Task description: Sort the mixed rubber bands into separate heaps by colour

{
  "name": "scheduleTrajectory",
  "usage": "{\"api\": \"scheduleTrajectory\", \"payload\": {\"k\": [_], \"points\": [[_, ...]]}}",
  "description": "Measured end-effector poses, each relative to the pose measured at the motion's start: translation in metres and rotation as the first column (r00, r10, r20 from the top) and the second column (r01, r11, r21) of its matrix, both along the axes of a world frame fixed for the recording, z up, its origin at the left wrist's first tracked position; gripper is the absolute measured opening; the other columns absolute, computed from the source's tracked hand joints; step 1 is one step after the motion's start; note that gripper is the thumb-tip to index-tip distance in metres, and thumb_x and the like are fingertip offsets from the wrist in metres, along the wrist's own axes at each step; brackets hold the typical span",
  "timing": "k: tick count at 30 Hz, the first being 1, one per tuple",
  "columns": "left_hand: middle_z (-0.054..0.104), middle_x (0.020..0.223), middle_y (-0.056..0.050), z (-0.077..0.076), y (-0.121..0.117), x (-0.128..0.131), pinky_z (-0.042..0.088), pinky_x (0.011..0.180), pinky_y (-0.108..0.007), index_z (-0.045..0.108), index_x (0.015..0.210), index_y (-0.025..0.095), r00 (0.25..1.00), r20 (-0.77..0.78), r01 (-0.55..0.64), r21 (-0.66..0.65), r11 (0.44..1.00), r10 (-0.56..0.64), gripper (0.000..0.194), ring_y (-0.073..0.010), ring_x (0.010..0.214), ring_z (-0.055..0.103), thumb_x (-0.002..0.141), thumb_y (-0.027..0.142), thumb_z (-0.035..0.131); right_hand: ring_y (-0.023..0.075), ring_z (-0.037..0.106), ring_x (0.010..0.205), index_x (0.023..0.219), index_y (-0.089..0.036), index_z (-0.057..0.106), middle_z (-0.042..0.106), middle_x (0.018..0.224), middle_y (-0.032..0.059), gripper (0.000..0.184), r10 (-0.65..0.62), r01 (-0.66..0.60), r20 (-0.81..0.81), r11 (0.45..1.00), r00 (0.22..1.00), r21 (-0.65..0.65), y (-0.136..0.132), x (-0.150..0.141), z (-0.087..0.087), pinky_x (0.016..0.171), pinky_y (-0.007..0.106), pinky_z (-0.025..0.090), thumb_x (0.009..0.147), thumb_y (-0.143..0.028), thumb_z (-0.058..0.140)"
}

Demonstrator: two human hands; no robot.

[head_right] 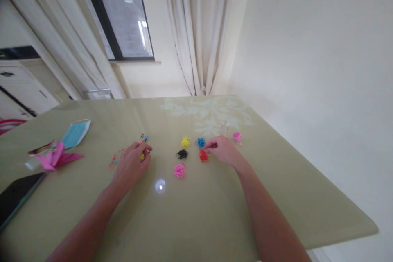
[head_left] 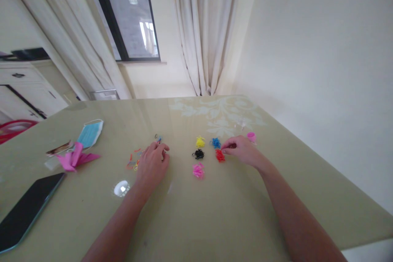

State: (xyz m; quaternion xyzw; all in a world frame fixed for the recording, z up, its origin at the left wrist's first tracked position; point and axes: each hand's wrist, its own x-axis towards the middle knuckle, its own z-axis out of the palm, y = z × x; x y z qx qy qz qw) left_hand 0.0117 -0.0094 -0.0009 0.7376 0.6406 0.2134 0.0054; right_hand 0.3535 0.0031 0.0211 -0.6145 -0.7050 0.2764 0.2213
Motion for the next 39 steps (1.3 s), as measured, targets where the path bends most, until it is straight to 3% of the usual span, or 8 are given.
{"api": "scheduleTrajectory", "payload": {"k": [10,17,22,26,29,32,35,39], "points": [[0.072,0.108,-0.009,0.002,0.001,0.002,0.055,0.092,-0.036,0.073,0.109,0.02,0.972,0.209,0.093,0.068,0.993,-0.105,0.028,-0.0235,0.096,0.072,0.1,0.019,0.047,0.0209,0.069,0.069,0.08,-0.022,0.086,0.08,0.075,0.005,0.004,-0.006,0.007,-0.02,0.998,1.0,0.06,0.002,0.006,-0.004,0.065,0.032,0.047,0.08,-0.022,0.082],[0.074,0.112,-0.009,0.006,-0.002,0.001,0.054,0.089,-0.036,0.074,0.111,0.021,0.996,0.084,-0.004,0.016,1.0,0.002,0.028,-0.0254,0.098,0.072,0.101,0.019,0.047,0.0197,0.065,0.068,0.084,-0.021,0.086,0.081,0.079,0.006,0.012,-0.009,0.011,-0.013,0.984,1.0,0.178,-0.003,-0.002,0.002,0.064,0.032,0.045,0.084,-0.022,0.074],[0.073,0.109,-0.011,0.006,-0.002,-0.001,0.054,0.097,-0.042,0.074,0.105,0.018,1.0,0.031,0.0,0.011,1.0,0.0,0.027,-0.0298,0.105,0.07,0.097,0.016,0.048,0.0183,0.062,0.066,0.083,-0.021,0.085,0.078,0.078,0.0054,0.012,0.026,-0.008,-0.073,0.971,0.997,0.237,-0.008,-0.011,0.007,0.064,0.031,0.046,0.084,-0.025,0.074],[0.074,0.109,-0.012,0.004,0.002,-0.001,0.058,0.091,-0.043,0.073,0.104,0.018,0.976,0.213,0.04,-0.013,0.999,-0.036,0.026,-0.0266,0.095,0.073,0.097,0.018,0.048,0.0171,0.061,0.065,0.084,-0.02,0.084,0.077,0.078,0.0047,0.011,0.042,-0.016,-0.093,0.963,0.995,0.269,-0.012,-0.021,0.008,0.065,0.031,0.046,0.086,-0.023,0.074],[0.078,0.099,-0.009,0.005,0.002,0.004,0.061,0.09,-0.04,0.074,0.099,0.019,0.852,0.5,0.17,0.02,0.985,-0.157,0.019,-0.0237,0.091,0.075,0.097,0.028,0.057,0.016,0.058,0.064,0.087,-0.021,0.084,0.076,0.081,0.0048,0.012,0.067,-0.019,-0.143,0.948,0.987,0.318,-0.017,-0.034,0.007,0.065,0.031,0.045,0.09,-0.026,0.073],[0.082,0.095,-0.007,0.008,-0.005,0.015,0.064,0.089,-0.037,0.075,0.098,0.02,0.618,0.755,0.29,0.041,0.956,-0.219,0.019,-0.0223,0.091,0.078,0.092,0.037,0.07,0.0146,0.056,0.064,0.093,-0.021,0.084,0.073,0.083,0.0039,0.015,0.131,-0.036,-0.241,0.931,0.962,0.364,-0.026,-0.053,0.007,0.064,0.03,0.045,0.094,-0.034,0.075],[0.084,0.099,-0.007,0.014,-0.018,0.029,0.065,0.093,-0.037,0.076,0.1,0.02,0.427,0.874,0.394,0.048,0.918,-0.229,0.02,-0.0222,0.096,0.08,0.09,0.038,0.076,0.0142,0.057,0.065,0.105,-0.023,0.083,0.072,0.087,0.0031,0.022,0.226,-0.092,-0.324,0.92,0.919,0.382,-0.039,-0.073,0.008,0.063,0.029,0.045,0.093,-0.042,0.081],[0.085,0.098,-0.008,0.019,-0.032,0.04,0.067,0.091,-0.037,0.075,0.103,0.02,0.306,0.936,0.492,0.004,0.871,-0.177,0.027,-0.0229,0.094,0.082,0.086,0.039,0.083,0.0149,0.058,0.067,0.103,-0.025,0.083,0.071,0.086,0.0031,0.017,0.284,-0.12,-0.347,0.897,0.894,0.425,-0.051,-0.087,0.009,0.065,0.029,0.046,0.098,-0.039,0.077]]}}
